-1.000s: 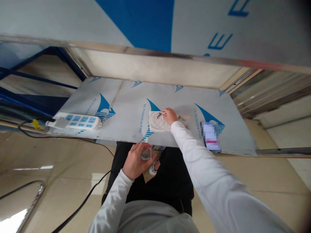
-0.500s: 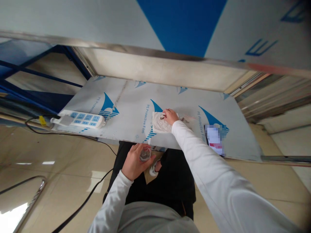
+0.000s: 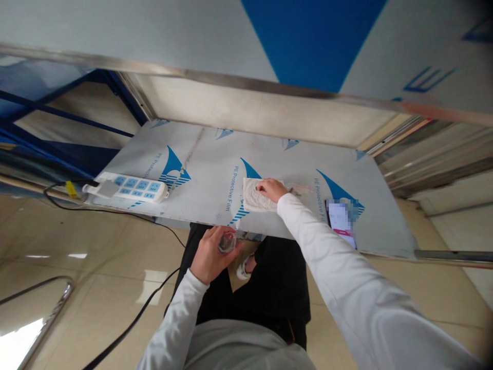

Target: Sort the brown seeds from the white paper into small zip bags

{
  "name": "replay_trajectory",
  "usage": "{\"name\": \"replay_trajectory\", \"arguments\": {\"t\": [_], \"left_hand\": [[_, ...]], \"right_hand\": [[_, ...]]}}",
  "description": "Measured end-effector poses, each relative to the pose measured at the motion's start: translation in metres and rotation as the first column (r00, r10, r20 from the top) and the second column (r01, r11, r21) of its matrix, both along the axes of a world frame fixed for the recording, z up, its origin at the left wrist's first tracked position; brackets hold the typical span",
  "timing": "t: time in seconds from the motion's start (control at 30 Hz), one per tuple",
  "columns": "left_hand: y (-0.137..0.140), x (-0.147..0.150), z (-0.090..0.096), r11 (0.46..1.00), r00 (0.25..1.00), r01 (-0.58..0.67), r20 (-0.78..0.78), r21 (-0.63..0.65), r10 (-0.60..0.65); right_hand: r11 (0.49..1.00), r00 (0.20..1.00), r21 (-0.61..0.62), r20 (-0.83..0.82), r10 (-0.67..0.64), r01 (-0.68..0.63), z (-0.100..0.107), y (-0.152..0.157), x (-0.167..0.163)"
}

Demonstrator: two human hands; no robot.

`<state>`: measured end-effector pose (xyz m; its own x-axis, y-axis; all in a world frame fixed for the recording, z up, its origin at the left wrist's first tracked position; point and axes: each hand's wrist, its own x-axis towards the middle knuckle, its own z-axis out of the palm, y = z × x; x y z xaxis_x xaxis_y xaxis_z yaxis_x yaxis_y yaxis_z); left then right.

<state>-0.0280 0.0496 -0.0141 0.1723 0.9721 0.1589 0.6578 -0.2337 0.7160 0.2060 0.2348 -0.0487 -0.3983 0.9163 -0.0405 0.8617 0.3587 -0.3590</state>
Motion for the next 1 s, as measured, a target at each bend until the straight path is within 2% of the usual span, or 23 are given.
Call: {"name": "replay_trajectory", "arguments": {"t": [0.17,0.33,0.47,0.7,0.87,1.0], "left_hand": [[0.000,-0.003,-0.001,1.000,1.000,-0.006,0.013,-0.001,0.006],[0.001,-0.004,-0.001,1.000,1.000,-0.010,0.025,0.011,0.009],[0.000,-0.005,0.001,1.000,0.999,-0.011,0.034,0.021,0.010],[0.000,-0.004,0.001,1.000,0.999,-0.019,0.049,0.008,0.019],[0.004,-0.003,0.003,0.999,0.996,-0.037,0.087,-0.008,0.037],[0.016,0.005,0.011,1.000,0.984,-0.018,0.179,0.007,0.016]], "right_hand": [[0.984,0.983,0.033,-0.071,-0.171,0.174,-0.002,0.002,-0.012],[0.937,0.933,-0.018,-0.087,-0.349,0.349,-0.015,0.008,-0.030],[0.914,0.911,-0.028,-0.074,-0.405,0.404,-0.021,0.009,-0.039],[0.902,0.893,-0.028,-0.127,-0.432,0.432,-0.018,0.003,-0.046],[0.891,0.854,-0.050,-0.267,-0.446,0.450,0.002,-0.004,-0.043],[0.920,0.815,-0.072,-0.440,-0.377,0.386,0.047,-0.046,-0.045]]}}
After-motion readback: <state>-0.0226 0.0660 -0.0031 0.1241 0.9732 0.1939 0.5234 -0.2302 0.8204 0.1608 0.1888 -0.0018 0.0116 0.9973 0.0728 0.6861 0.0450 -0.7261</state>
